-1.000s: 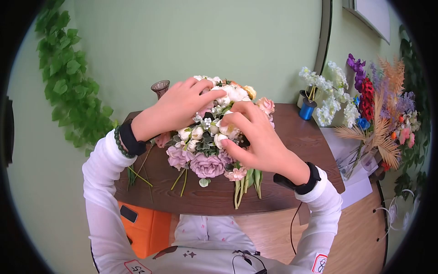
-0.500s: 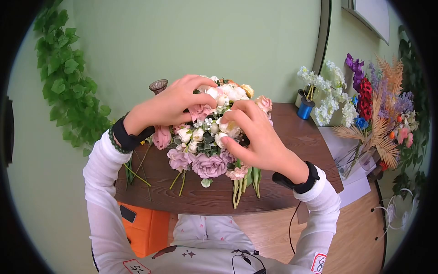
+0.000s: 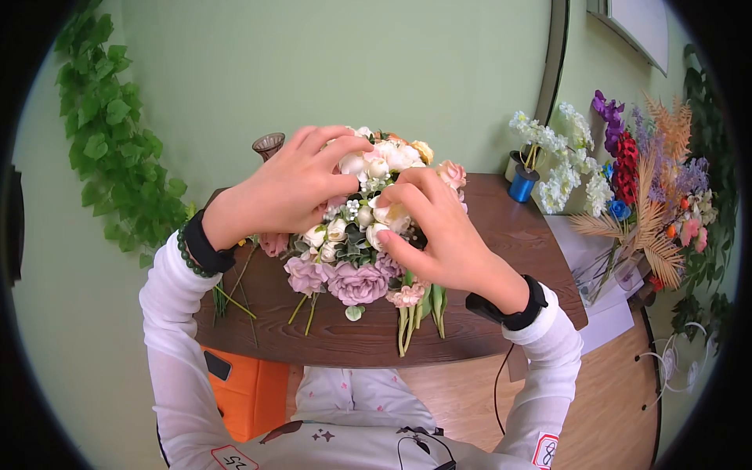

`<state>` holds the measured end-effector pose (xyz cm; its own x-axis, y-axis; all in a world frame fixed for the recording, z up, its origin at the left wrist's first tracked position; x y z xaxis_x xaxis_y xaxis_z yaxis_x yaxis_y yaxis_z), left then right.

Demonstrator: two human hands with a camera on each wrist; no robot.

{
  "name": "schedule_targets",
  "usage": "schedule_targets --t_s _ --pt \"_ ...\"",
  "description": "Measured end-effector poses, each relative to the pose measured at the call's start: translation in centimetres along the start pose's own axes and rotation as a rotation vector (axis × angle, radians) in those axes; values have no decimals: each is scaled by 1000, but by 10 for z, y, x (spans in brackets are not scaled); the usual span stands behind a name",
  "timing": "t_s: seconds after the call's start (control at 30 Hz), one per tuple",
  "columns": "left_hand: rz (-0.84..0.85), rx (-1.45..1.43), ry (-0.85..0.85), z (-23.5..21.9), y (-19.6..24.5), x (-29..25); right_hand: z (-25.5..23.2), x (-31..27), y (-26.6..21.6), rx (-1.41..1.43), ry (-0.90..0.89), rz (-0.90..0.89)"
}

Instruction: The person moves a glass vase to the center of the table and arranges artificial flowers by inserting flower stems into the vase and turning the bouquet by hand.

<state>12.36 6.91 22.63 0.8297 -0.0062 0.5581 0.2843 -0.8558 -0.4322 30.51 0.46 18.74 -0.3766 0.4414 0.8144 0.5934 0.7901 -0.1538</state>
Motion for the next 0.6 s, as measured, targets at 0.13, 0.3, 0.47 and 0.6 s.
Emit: schedule_targets --t_s 0.13,0.3,0.47,0.6 --pt "-15 -30 0 -2 -5 -4 0 -1 2 -6 -1 5" --pt "-172 -212 -54 -6 -13 -10 -1 2 2 7 -24 40" --pt "-334 -401 12 -20 -7 -19 -1 3 2 46 -24 94" --pt "-668 -517 334 -28 -12 -59 0 -2 9 89 42 114"
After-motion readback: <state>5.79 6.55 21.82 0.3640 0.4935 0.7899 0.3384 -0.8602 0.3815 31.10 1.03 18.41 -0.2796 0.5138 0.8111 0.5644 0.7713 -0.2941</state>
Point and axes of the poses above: each hand's wrist, its own x-axis towards the middle knuckle, its own z-axis out of the palm, y = z × x, the point moved 2 cm from there along x, towards the middle knuckle, and after that the axes turned 7 degrees about y, right-handed, at the moved point
